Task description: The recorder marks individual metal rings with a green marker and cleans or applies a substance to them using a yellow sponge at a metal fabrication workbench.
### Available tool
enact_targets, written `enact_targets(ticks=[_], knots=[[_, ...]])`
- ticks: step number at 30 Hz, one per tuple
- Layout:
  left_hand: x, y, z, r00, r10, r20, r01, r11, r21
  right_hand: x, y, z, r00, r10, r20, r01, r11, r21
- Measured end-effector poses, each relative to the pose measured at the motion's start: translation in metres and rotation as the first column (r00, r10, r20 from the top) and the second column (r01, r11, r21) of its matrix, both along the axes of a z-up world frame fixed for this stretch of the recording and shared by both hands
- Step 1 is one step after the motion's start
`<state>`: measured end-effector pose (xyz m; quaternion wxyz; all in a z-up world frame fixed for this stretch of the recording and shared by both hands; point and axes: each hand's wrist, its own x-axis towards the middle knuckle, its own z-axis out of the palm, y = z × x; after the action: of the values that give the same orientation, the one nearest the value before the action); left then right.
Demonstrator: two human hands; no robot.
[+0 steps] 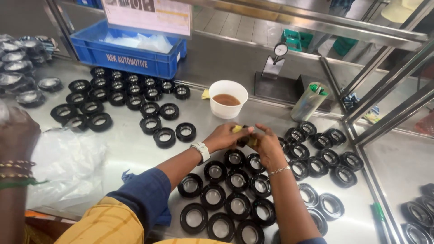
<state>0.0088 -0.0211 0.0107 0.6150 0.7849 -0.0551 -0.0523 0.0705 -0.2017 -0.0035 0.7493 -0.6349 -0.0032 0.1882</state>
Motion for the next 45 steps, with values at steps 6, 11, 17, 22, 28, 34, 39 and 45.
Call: enact_targets(ticks=[6,11,17,22,28,34,39,45], knots=[[0.009,0.018,-0.015,0.993,0.004,0.116,0.000,0.999,-0.037,-0.001,0.004,-0.006,0.998,-0.016,0.063,0.019,0.998,-0.052],[0.005,0.062,-0.040,0.934,0.132,0.332,-0.349,0.545,0.763,0.054,-0.020,-0.068,0.917,-0.368,-0.155,0.386,0.915,0.116],[0.034,0.083,-0.057,0.950,0.140,0.280,-0.305,0.214,0.928,0.062,-0.012,-0.087,0.968,-0.092,-0.235,0.125,0.984,0.131],[0.048,0.033,-0.044,0.953,-0.044,0.299,-0.207,0.626,0.752,0.024,-0.004,-0.034,0.975,0.109,-0.191,-0.090,0.990,0.107],[0.056,0.025,-0.041,0.981,0.146,0.129,-0.191,0.596,0.780,0.050,-0.025,-0.073,0.969,-0.182,-0.167,0.213,0.958,0.192],[0.064,0.027,-0.057,0.955,-0.097,0.281,0.064,0.990,0.125,0.060,-0.014,-0.089,0.946,-0.256,-0.197,0.296,0.932,0.209],[0.030,0.017,-0.008,0.995,-0.055,-0.084,0.037,0.979,-0.201,0.035,-0.006,-0.049,0.977,-0.149,-0.152,0.176,0.967,0.184],[0.023,0.014,-0.015,0.992,0.010,-0.128,-0.041,0.969,-0.243,0.023,-0.007,-0.032,0.996,0.028,-0.087,-0.011,0.984,0.179]])
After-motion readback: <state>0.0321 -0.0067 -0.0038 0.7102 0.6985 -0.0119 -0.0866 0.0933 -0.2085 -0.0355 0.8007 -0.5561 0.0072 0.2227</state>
